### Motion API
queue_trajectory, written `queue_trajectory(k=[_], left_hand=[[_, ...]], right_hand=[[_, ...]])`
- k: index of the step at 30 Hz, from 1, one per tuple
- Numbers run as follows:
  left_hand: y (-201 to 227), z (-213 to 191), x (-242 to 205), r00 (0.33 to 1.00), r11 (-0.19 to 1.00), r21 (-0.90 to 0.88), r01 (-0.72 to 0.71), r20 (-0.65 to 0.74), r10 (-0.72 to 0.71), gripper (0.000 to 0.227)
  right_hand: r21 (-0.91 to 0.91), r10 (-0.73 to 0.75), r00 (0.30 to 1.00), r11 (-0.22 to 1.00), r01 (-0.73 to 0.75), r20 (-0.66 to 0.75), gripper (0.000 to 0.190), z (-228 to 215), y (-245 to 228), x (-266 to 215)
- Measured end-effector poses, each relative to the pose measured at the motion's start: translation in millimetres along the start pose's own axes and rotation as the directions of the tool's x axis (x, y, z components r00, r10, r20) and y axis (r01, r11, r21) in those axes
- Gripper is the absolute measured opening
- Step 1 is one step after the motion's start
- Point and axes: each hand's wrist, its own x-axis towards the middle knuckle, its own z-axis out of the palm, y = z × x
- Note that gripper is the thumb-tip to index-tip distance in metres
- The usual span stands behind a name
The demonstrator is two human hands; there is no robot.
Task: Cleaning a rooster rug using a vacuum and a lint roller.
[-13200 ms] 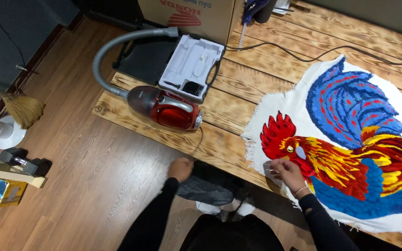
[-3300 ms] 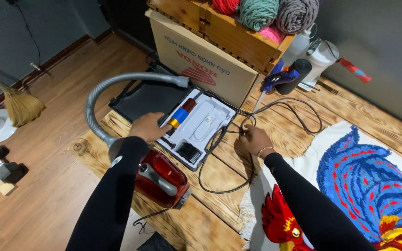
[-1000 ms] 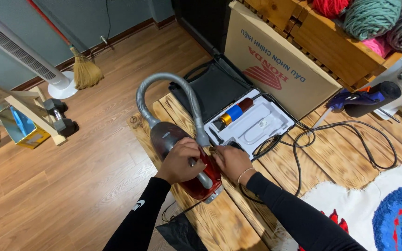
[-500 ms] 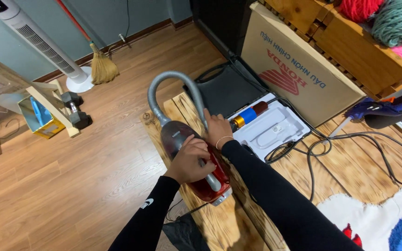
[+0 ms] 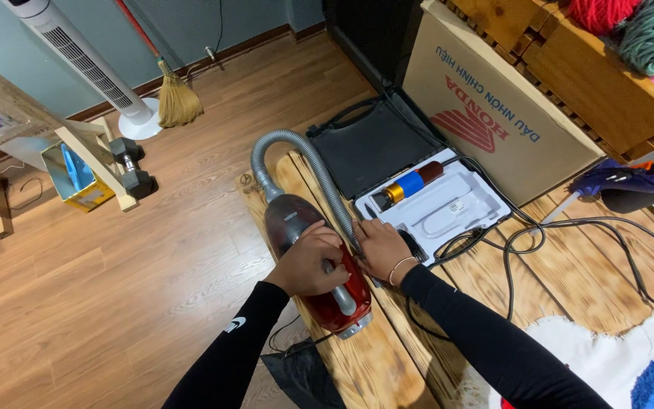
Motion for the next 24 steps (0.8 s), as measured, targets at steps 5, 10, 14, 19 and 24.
queue_trajectory(k=[5, 10, 14, 19, 24], left_hand=[[12.2, -17.8, 6.2, 0.999, 0.997, -0.074, 0.029, -0.016, -0.03, 0.026], [-52.1, -37.5, 65.4, 0.981, 0.98, 0.045, 0.193, -0.04, -0.191, 0.047], [-141.6, -22.0, 122.3, 0.921, 0.866, 0.405, 0.294, 0.122, -0.37, 0.071], [-179.2, -16.3, 146.9, 0.766, 0.74, 0.562, 0.37, 0.266, -0.585, 0.078], [-185.2, -18.6, 146.9, 0.796, 0.81, 0.272, 0.519, 0.193, -0.574, 0.072]], right_hand=[[0.042, 0.075, 0.997, 0.996, -0.075, 0.011, 0.078, 11.0, -5.5, 3.3], [0.086, 0.122, 0.992, 0.989, -0.12, -0.02, 0.073, 11.2, -6.8, 4.3], [0.091, 0.095, 0.996, 0.991, -0.094, -0.003, 0.078, 6.6, -4.7, 1.9], [0.115, 0.074, 0.997, 0.99, -0.076, 0.024, 0.078, 6.8, -0.2, 1.2], [0.199, 0.111, 0.992, 0.975, -0.098, -0.056, 0.069, 15.0, 0.4, -9.7]])
